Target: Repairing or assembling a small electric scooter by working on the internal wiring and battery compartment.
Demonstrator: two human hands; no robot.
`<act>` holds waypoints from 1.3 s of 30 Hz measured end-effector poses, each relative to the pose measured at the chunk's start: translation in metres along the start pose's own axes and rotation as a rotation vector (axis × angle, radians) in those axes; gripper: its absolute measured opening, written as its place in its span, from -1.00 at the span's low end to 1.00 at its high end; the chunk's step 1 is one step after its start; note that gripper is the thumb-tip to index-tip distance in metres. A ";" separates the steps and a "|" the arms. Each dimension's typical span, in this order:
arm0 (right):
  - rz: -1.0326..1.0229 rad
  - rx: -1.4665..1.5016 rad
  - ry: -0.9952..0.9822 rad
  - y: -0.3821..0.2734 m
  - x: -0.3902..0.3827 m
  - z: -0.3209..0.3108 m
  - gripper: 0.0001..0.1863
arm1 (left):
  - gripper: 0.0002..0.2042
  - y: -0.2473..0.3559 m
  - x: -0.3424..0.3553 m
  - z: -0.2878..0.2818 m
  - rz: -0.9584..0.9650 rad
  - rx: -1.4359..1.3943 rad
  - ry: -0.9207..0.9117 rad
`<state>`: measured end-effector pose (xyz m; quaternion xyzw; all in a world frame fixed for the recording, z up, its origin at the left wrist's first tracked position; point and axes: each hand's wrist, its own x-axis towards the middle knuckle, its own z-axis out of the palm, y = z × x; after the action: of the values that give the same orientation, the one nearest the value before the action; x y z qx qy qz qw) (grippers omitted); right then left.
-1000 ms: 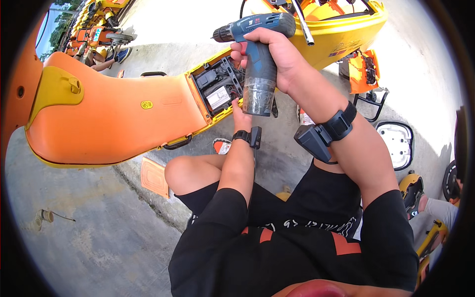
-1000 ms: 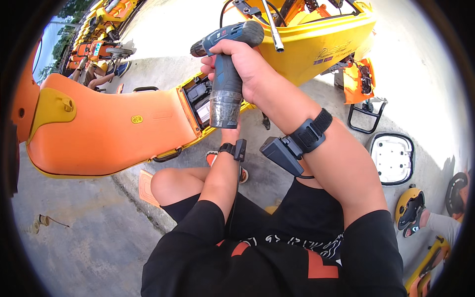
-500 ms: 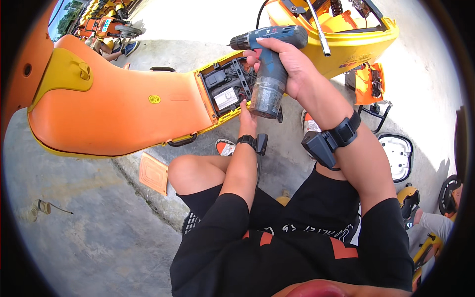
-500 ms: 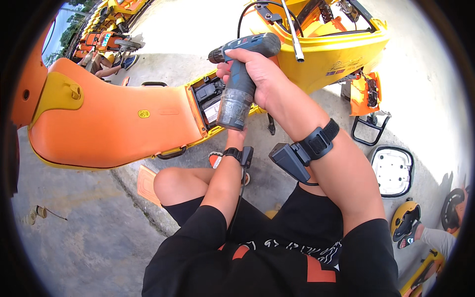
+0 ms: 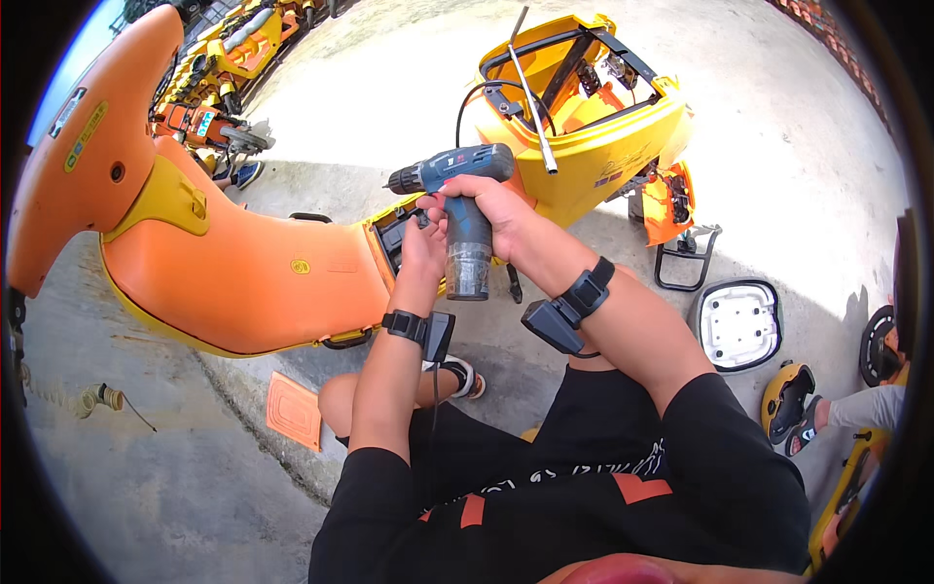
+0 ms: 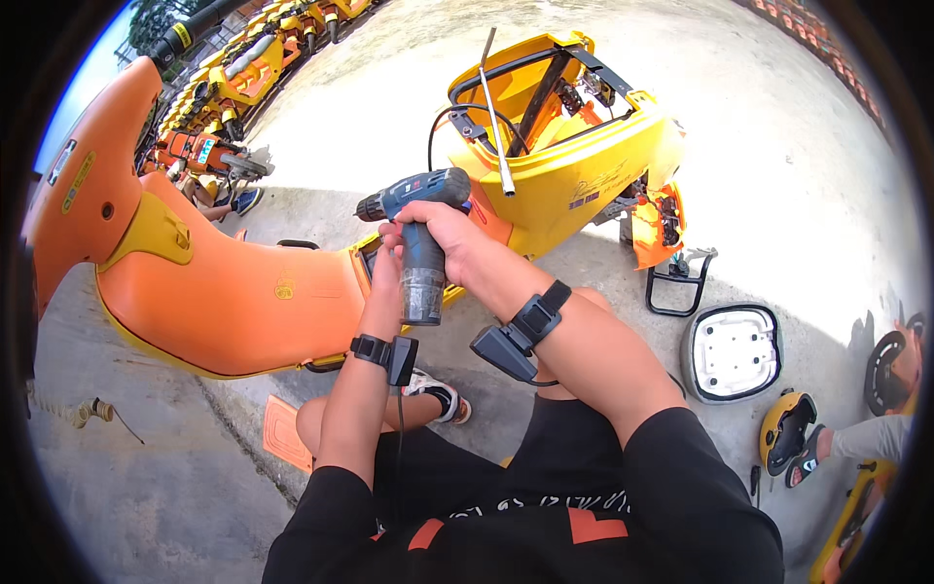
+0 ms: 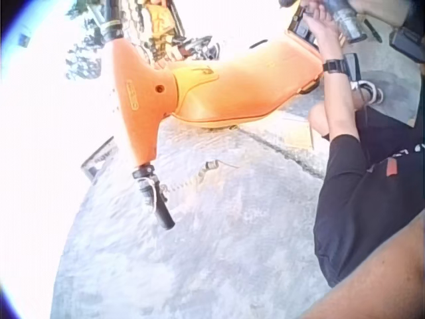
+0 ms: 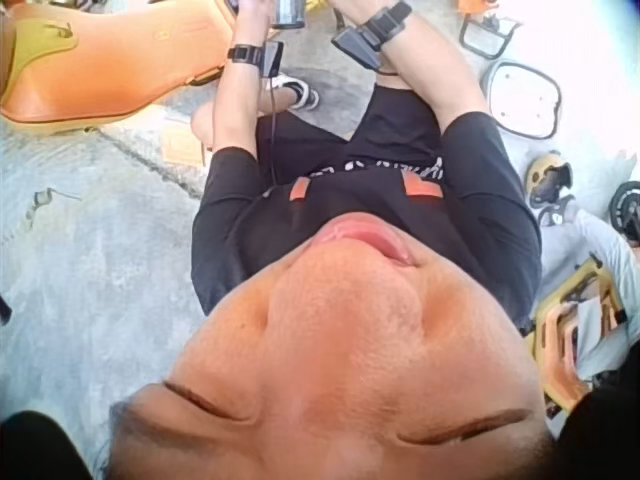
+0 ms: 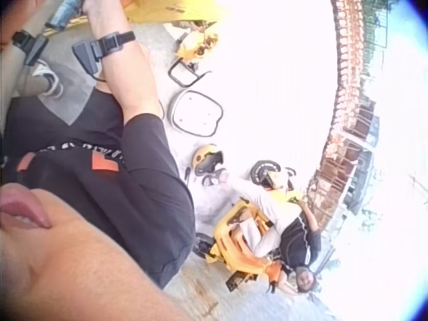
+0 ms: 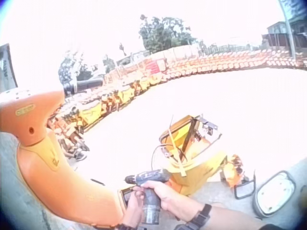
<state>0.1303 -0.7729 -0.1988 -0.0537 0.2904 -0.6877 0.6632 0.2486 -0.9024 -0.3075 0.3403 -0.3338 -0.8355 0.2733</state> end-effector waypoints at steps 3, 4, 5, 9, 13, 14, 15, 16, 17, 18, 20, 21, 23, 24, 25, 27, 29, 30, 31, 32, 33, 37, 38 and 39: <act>0.008 -0.031 -0.079 -0.004 -0.004 -0.017 -0.79 | -0.42 0.053 -0.021 0.031 0.196 -0.179 0.090; 0.007 -0.051 -0.115 -0.005 -0.008 -0.016 -0.79 | -0.42 0.068 -0.032 0.035 0.222 -0.211 0.036; 0.003 -0.066 -0.150 -0.005 -0.010 -0.015 -0.79 | -0.42 0.083 -0.042 0.036 0.243 -0.240 -0.019; -0.034 -0.148 -0.236 0.004 -0.018 -0.003 -0.76 | -0.47 0.097 -0.073 0.035 0.212 -0.325 -0.095; -0.012 -0.244 -0.303 0.017 -0.024 -0.006 -0.64 | -0.60 0.095 -0.084 0.043 0.263 -0.430 -0.109; 0.011 -0.280 -0.364 0.019 -0.028 -0.007 -0.65 | -0.67 0.098 -0.089 0.048 0.298 -0.433 -0.156; 0.020 -0.271 -0.338 0.022 -0.032 -0.004 -0.65 | -0.67 0.100 -0.087 0.043 0.272 -0.441 -0.145; -0.032 -0.270 -0.373 0.023 -0.038 0.001 -0.66 | -0.74 0.105 -0.082 0.040 0.314 -0.501 -0.188; -0.084 -0.272 -0.409 0.023 -0.039 0.003 -0.67 | -0.81 0.108 -0.078 0.038 0.358 -0.561 -0.231; -0.085 -0.267 -0.395 0.024 -0.033 0.004 -0.67 | -0.81 0.115 -0.078 0.041 0.343 -0.563 -0.229; -0.073 -0.219 -0.431 0.024 -0.023 0.001 -0.65 | -0.84 0.123 -0.075 0.049 0.337 -0.617 -0.372; -0.062 -0.218 -0.435 0.026 -0.019 0.005 -0.65 | -0.84 0.129 -0.075 0.050 0.343 -0.619 -0.363; -0.136 -0.145 -0.395 0.027 -0.012 0.008 -0.63 | -0.79 0.132 -0.061 0.055 0.414 -0.587 -0.193; -0.115 -0.096 -0.376 0.028 -0.008 0.007 -0.62 | -0.77 0.132 -0.054 0.057 0.408 -0.600 -0.129; -0.117 -0.076 -0.349 0.027 -0.004 0.006 -0.64 | -0.77 0.130 -0.052 0.064 0.418 -0.599 -0.087; -0.083 -0.116 -0.245 0.026 0.007 0.002 -0.64 | -0.78 0.130 -0.046 0.062 0.466 -0.554 -0.062; -0.064 -0.124 -0.213 0.024 0.017 -0.004 -0.63 | -0.79 0.127 -0.042 0.063 0.519 -0.498 -0.005; -0.047 -0.127 -0.177 0.023 0.020 -0.005 -0.61 | -0.80 0.127 -0.041 0.064 0.565 -0.438 0.053; -0.038 -0.134 -0.184 0.023 0.024 -0.006 -0.61 | -0.80 0.127 -0.038 0.061 0.575 -0.444 0.059; -0.025 -0.130 -0.187 0.023 0.027 -0.008 -0.61 | -0.80 0.127 -0.035 0.057 0.576 -0.444 0.059; -0.014 -0.124 -0.183 0.021 0.026 -0.007 -0.61 | -0.81 0.126 -0.033 0.058 0.567 -0.444 0.057; 0.025 -0.168 -0.173 0.022 0.028 -0.003 -0.61 | -0.82 0.128 -0.037 0.057 0.596 -0.438 0.158; 0.020 -0.137 -0.211 0.021 0.027 -0.004 -0.60 | -0.81 0.130 -0.032 0.053 0.596 -0.412 0.069; 0.042 -0.082 -0.237 0.021 0.023 -0.001 -0.57 | -0.81 0.130 -0.035 0.053 0.635 -0.384 -0.016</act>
<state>0.1451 -0.7929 -0.2168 -0.1557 0.2388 -0.6499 0.7045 0.2599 -0.9400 -0.1685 0.1557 -0.2619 -0.7591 0.5753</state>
